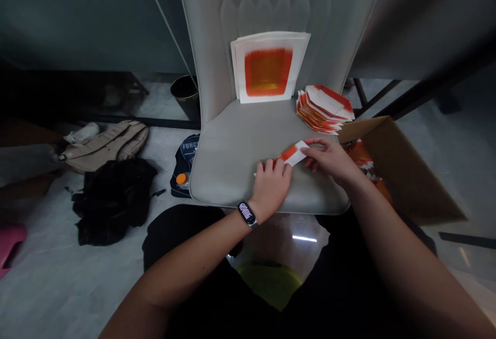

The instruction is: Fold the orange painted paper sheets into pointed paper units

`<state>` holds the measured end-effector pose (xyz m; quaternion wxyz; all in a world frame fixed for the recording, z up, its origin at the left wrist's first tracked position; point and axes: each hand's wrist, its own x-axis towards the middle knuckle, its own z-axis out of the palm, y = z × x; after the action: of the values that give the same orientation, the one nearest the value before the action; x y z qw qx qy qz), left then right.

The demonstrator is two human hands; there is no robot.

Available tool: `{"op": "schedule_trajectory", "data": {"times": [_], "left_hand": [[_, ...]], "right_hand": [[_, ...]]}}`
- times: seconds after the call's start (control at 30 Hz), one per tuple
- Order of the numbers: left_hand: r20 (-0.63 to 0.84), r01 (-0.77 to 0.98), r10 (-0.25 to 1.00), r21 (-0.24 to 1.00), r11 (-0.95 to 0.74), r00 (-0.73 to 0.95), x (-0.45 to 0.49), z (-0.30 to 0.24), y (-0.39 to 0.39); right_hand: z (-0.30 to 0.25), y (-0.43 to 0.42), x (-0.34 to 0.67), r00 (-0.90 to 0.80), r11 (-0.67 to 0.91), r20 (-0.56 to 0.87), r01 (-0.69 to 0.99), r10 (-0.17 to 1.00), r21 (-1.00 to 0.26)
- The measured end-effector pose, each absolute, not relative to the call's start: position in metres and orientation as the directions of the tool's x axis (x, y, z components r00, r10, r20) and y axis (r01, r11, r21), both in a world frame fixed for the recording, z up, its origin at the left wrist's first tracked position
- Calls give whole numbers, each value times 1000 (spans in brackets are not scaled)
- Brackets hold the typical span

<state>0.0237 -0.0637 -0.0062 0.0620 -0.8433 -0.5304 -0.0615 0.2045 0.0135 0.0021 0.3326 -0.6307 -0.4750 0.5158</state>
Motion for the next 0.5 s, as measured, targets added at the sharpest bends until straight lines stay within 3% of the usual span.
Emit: {"op": "schedule_trajectory", "data": {"times": [0.17, 0.5], "left_hand": [[165, 902, 888, -32, -431, 430, 24, -6, -63], [171, 903, 887, -35, -429, 429, 24, -6, -64]], "right_hand": [[-5, 16, 204, 65, -336, -331, 252, 941, -907], [1, 15, 200, 5, -345, -355, 251, 935, -904]]}}
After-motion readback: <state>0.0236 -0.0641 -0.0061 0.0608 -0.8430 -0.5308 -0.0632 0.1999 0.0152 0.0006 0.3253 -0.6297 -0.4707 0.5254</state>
